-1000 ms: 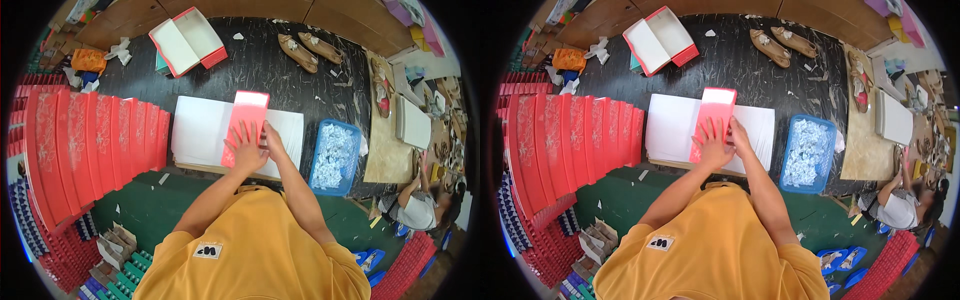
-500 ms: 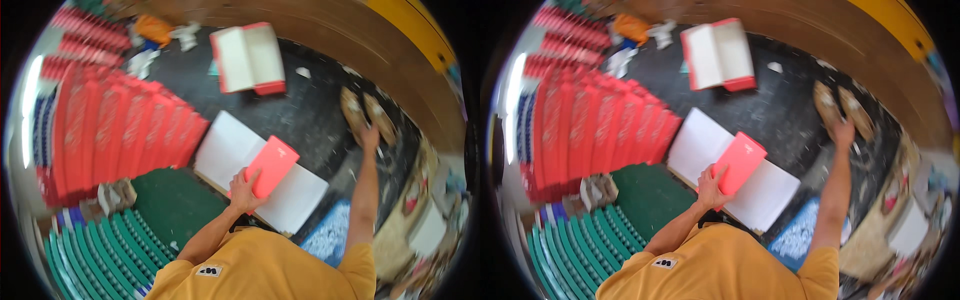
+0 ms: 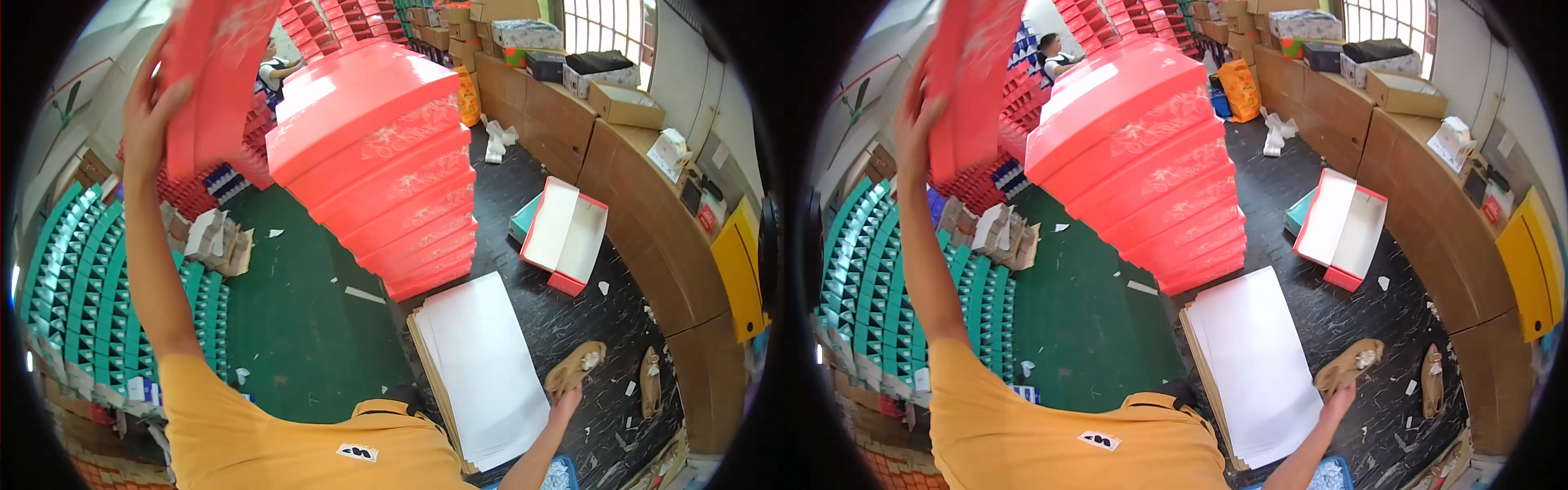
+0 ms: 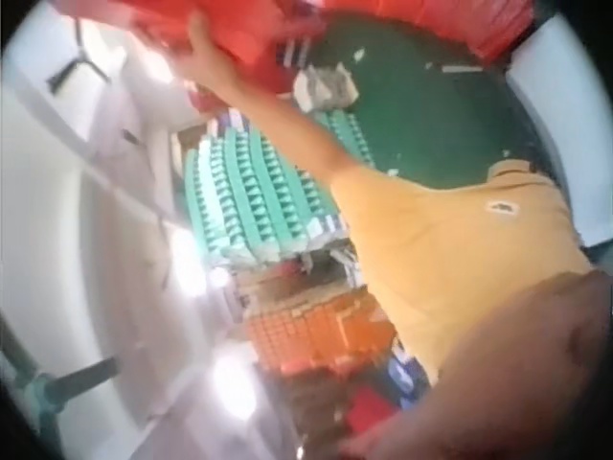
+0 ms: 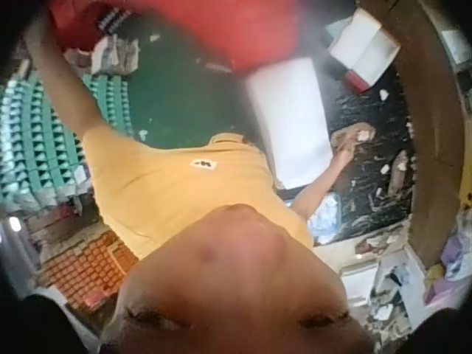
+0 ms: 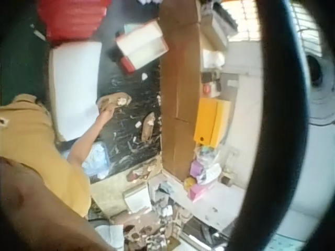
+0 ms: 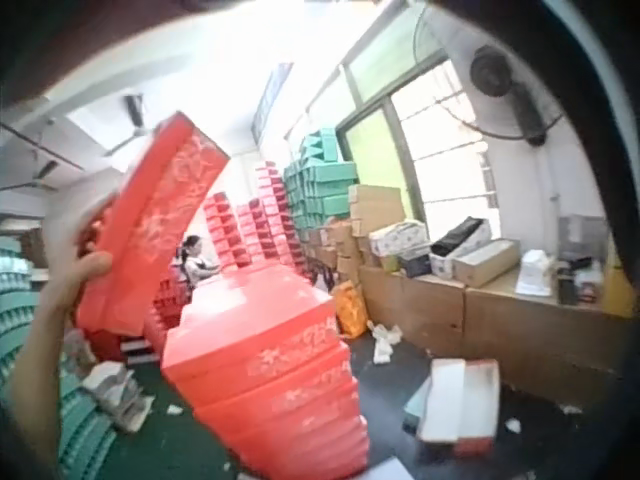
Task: The person wraps shoes in paper by hand, places them into shoeboxes, covers each box with a lid, and stacks the packed shoeboxes.
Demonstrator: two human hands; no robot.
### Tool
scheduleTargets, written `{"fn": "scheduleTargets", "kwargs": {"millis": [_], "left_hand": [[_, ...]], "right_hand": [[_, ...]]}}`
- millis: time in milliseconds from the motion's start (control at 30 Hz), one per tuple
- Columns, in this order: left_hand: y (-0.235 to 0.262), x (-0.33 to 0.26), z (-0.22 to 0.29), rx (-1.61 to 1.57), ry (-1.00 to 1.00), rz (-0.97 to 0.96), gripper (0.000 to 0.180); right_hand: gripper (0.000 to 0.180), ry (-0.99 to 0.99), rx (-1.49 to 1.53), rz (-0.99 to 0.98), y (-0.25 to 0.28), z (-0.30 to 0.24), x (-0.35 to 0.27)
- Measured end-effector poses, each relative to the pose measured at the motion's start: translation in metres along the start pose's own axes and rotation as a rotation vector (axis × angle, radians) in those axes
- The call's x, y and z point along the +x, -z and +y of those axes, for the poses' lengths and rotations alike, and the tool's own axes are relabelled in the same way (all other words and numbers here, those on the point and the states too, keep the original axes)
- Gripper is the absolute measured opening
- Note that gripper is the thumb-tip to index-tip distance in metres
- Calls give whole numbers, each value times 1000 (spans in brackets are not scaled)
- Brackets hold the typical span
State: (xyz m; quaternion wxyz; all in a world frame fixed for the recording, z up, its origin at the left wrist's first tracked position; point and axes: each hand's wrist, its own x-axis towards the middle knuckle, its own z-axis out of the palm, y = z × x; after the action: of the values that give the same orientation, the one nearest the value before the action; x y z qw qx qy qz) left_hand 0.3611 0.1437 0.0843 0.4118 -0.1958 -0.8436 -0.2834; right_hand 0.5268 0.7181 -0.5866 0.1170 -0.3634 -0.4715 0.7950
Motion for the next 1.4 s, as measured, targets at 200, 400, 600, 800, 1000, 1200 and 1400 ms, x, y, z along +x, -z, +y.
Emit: {"fn": "scheduleTargets", "kwargs": {"millis": [200,400,600,800,1000,1200,1400], "left_hand": [[-41,150,-203,405,-168,-69,92],[-109,196,-332,348,48,-339,90],[-148,228,-339,665,-108,-713,67],[-95,-54,-127,-30,-401,-38,46],[-278,-315,-43,-696,-317,-836,36],[-455,-501,-77,-155,-352,-1119,72],[-473,-546,-97,-210,-284,-1190,74]], "right_hand": [[41,71,-91,-1,-42,22,-78],[42,35,-64,183,-35,55,-170],[44,5,-181,322,-57,91,-212],[31,82,-573,309,-112,118,-168],[32,139,-763,421,-167,124,-173],[45,30,-937,364,-132,148,-157],[49,-34,-786,169,-75,43,-177]]}}
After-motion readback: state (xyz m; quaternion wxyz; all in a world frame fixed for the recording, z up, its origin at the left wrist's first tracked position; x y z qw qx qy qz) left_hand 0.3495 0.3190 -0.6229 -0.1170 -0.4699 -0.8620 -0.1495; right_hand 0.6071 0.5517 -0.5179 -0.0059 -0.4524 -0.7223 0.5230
